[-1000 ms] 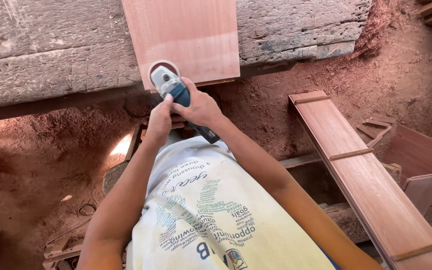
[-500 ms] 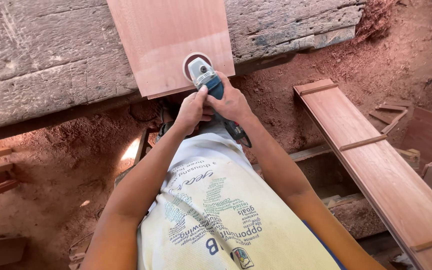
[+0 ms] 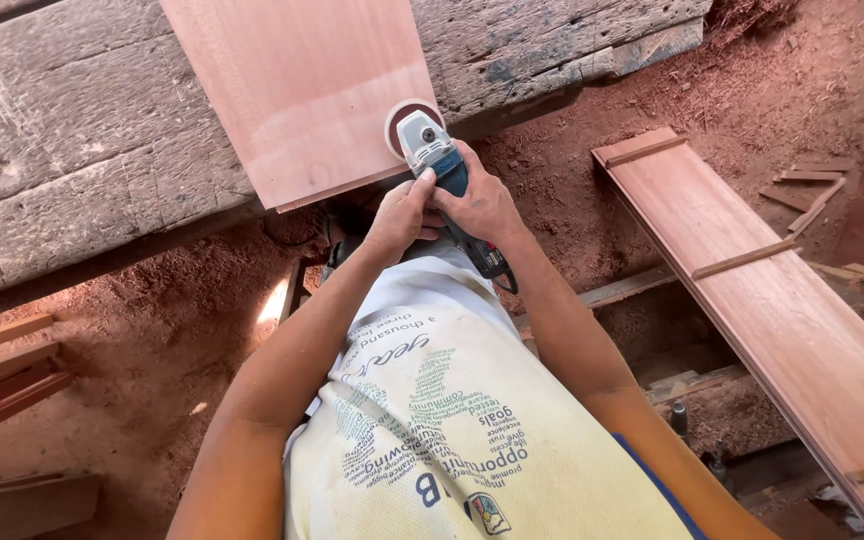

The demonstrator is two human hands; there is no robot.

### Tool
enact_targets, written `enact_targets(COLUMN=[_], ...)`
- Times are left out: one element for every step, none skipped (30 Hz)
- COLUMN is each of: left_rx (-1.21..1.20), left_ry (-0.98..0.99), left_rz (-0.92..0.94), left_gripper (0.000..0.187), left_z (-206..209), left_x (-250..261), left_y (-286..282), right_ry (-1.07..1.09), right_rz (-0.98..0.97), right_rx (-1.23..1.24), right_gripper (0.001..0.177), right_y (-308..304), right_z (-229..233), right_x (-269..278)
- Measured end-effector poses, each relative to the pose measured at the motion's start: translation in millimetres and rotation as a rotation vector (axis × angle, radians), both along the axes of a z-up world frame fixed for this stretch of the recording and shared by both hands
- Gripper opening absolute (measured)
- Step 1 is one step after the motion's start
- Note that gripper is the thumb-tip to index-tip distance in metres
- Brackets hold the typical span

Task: The person uses an electric sander to smooth a rectangular wooden plank on a workbench. They then pick up the plank, place it against a stack of other planks, and retrieve a new plank to sand.

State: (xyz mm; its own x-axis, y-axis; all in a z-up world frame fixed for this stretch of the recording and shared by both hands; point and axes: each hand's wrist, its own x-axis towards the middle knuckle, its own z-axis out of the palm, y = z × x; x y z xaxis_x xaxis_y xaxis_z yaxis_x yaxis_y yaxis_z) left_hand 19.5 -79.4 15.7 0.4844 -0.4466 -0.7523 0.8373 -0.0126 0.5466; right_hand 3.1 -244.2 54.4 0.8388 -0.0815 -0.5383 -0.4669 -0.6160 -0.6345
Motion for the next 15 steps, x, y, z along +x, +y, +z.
enact_targets(left_rx=[0.001, 0.008, 0.015, 0.014, 0.017, 0.018, 0.015, 0.024, 0.034, 0.031, 0.103, 0.179, 0.179, 0.217, 0.256], left_ry=[0.001, -0.006, -0.012, -0.012, -0.019, -0.028, -0.029, -0.071, -0.114, -0.118, -0.236, -0.349, -0.348, -0.424, -0.500], left_rz=[0.000, -0.017, -0.033, -0.031, -0.052, -0.068, -0.062, -0.104, -0.145, -0.130, -0.186, -0.242, -0.226, -0.236, -0.245], left_gripper=[0.049, 0.050, 0.051, 0.051, 0.052, 0.053, 0.053, 0.055, 0.057, 0.057, 0.061, 0.064, 0.064, 0.066, 0.068], left_z=[0.3, 0.4, 0.7, 0.2, -0.3, -0.8, -3.5, -6.0, -8.3, -8.0, -7.7, -7.3, -4.1, -1.1, 1.9], left_x=[0.3, 1.7, 3.0, 5.4, 7.6, 9.5, 13.2, 17.9, 22.8, 24.7, 27.0, 28.7, 29.9, 30.2, 30.5], left_y=[-3.6, -7.2, -10.1, -16.0, -20.9, -26.2, -33.6, -41.0, -47.6, -52.6, -57.3, -61.2, -57.9, -55.3, -52.6], right_ry=[0.001, -0.028, -0.057, -0.057, -0.081, -0.106, -0.108, -0.075, -0.042, -0.047, -0.133, -0.214, -0.216, -0.268, -0.319], right_rz=[0.000, -0.002, -0.005, -0.002, -0.019, -0.032, -0.025, -0.072, -0.118, -0.103, -0.160, -0.217, -0.202, -0.214, -0.225], right_rx=[0.001, -0.001, -0.002, -0.003, -0.004, -0.007, -0.009, -0.034, -0.058, -0.062, -0.058, -0.052, -0.053, -0.020, 0.013], right_gripper=[0.085, 0.086, 0.086, 0.086, 0.085, 0.083, 0.083, 0.083, 0.083, 0.083, 0.079, 0.075, 0.075, 0.071, 0.067], right_y=[-4.7, -9.4, -13.4, -17.9, -21.5, -25.5, -28.3, -31.2, -33.3, -35.6, -37.8, -39.4, -38.5, -38.1, -37.9], right_z=[-3.2, -6.5, -9.7, -10.2, -10.8, -11.1, -8.1, -5.0, -1.6, -5.2, -8.9, -12.7, -14.1, -15.6, -17.1], right_x=[-2.3, -3.5, -4.8, -5.3, -6.2, -6.7, -6.7, -4.8, -2.9, -4.7, -6.1, -8.0, -6.3, -5.6, -4.9])
